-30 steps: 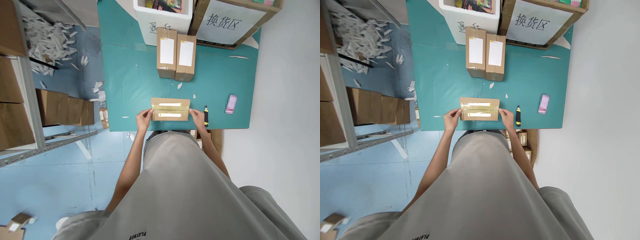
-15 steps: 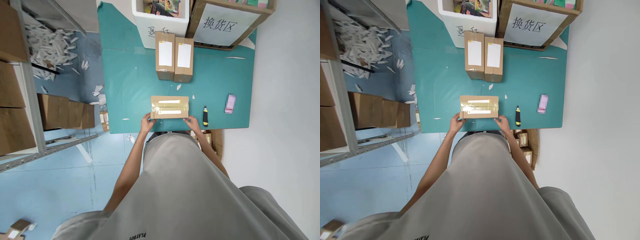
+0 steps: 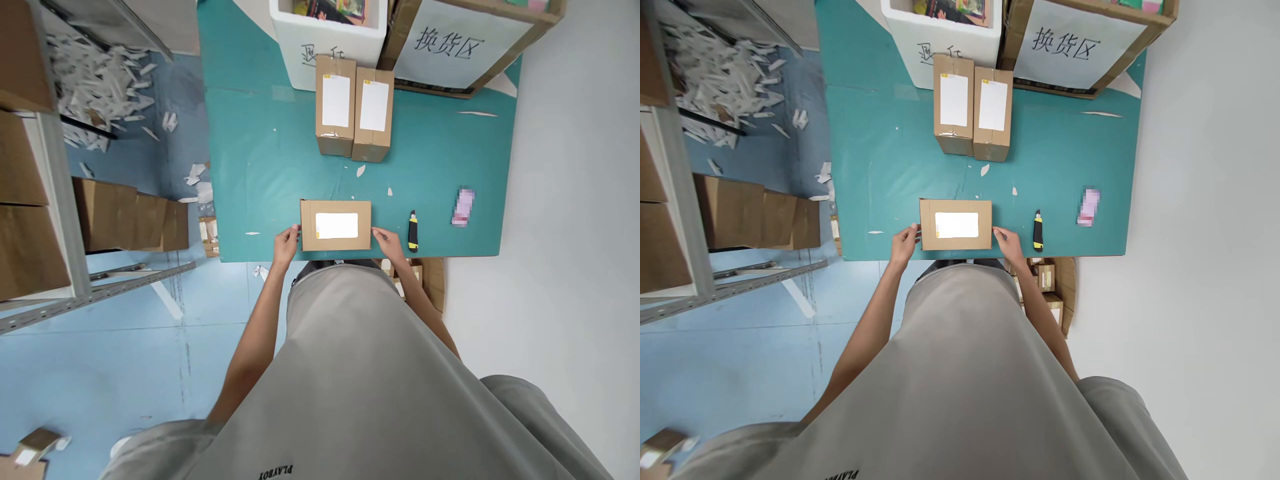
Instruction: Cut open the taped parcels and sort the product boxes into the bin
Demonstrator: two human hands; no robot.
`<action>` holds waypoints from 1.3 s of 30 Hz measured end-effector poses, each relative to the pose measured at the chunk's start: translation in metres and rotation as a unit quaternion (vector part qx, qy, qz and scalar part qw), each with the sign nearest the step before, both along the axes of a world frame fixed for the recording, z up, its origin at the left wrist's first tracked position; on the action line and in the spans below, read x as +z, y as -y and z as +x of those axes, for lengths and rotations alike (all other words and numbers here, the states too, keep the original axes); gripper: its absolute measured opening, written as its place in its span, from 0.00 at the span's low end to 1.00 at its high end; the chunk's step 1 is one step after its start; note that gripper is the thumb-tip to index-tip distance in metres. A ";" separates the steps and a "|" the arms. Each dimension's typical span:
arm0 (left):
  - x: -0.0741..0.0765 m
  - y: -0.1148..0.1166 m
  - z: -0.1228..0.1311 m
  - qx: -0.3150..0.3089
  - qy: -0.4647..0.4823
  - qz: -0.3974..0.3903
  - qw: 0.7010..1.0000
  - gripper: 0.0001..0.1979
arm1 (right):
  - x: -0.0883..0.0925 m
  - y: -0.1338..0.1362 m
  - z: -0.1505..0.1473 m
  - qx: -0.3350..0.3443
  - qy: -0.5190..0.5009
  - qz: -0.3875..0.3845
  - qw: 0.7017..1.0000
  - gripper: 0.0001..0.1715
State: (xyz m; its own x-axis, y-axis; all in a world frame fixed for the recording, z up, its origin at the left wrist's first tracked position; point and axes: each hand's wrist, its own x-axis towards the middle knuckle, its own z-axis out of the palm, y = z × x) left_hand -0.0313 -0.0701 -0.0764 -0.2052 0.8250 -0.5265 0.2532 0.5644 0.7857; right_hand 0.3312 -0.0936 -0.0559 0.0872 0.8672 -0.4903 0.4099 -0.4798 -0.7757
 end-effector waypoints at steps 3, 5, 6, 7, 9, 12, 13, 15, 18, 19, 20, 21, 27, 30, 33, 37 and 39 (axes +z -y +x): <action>-0.005 0.019 -0.005 0.019 0.022 -0.064 0.998 0.21 | -0.006 0.012 -0.001 -0.007 0.006 -0.043 0.999 0.21; -0.004 0.030 -0.005 0.008 0.021 -0.073 0.997 0.15 | -0.008 0.020 -0.003 0.002 -0.003 -0.056 0.998 0.19; -0.002 0.035 -0.004 0.003 0.023 -0.072 0.997 0.13 | -0.007 0.023 -0.005 0.006 -0.008 -0.060 0.998 0.19; 0.000 0.038 -0.003 -0.001 0.025 -0.072 0.997 0.12 | -0.006 0.025 -0.007 0.010 -0.011 -0.062 0.998 0.19; 0.005 0.039 0.000 -0.002 0.027 -0.066 0.997 0.14 | -0.002 0.024 -0.008 0.010 -0.012 -0.059 0.998 0.21; 0.016 0.026 0.002 0.017 0.026 -0.026 0.999 0.16 | 0.012 0.010 -0.004 -0.005 -0.008 -0.009 1.000 0.25; 0.020 0.018 0.002 0.026 0.025 -0.001 0.999 0.17 | 0.018 0.002 -0.002 -0.011 -0.007 0.017 1.000 0.26; 0.029 -0.002 0.002 0.037 0.019 0.052 0.998 0.20 | 0.030 -0.017 0.002 -0.016 -0.001 0.066 0.998 0.27; 0.041 -0.027 0.000 0.032 0.004 0.102 0.994 0.21 | 0.041 -0.042 0.001 -0.011 0.022 0.089 0.996 0.25; 0.044 -0.033 0.000 0.030 -0.003 0.103 0.994 0.21 | 0.042 -0.048 0.000 -0.007 0.031 0.084 0.996 0.24; 0.046 -0.036 -0.001 0.027 -0.012 0.095 0.995 0.20 | 0.041 -0.051 -0.002 -0.004 0.042 0.075 0.996 0.22; 0.047 -0.037 -0.001 0.025 -0.021 0.080 0.996 0.19 | 0.039 -0.051 -0.004 -0.002 0.052 0.062 0.997 0.21; 0.055 -0.018 -0.003 0.023 -0.031 -0.008 0.999 0.16 | 0.022 -0.024 -0.009 0.010 0.059 0.013 0.998 0.18; 0.076 -0.011 0.008 0.008 -0.052 -0.010 0.999 0.15 | 0.016 -0.013 0.005 0.003 0.096 0.023 0.995 0.19; 0.113 -0.009 0.038 -0.065 -0.041 0.029 0.997 0.12 | 0.010 -0.009 0.033 -0.028 0.131 0.028 0.991 0.23; 0.172 -0.003 0.101 -0.240 -0.027 0.106 0.964 0.10 | 0.004 -0.006 0.069 -0.076 0.117 0.025 0.990 0.30; 0.194 0.001 0.130 -0.346 -0.034 0.130 0.929 0.09 | 0.006 -0.002 0.076 -0.068 0.115 0.016 0.991 0.33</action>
State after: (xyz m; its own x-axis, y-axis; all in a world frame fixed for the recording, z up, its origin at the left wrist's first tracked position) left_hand 0.0990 -0.0711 0.1180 0.3953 0.8696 -0.2957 0.5387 0.0412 0.8415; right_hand 0.4068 -0.0917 -0.0502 0.3109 0.8544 -0.4163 0.5115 -0.5196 -0.6844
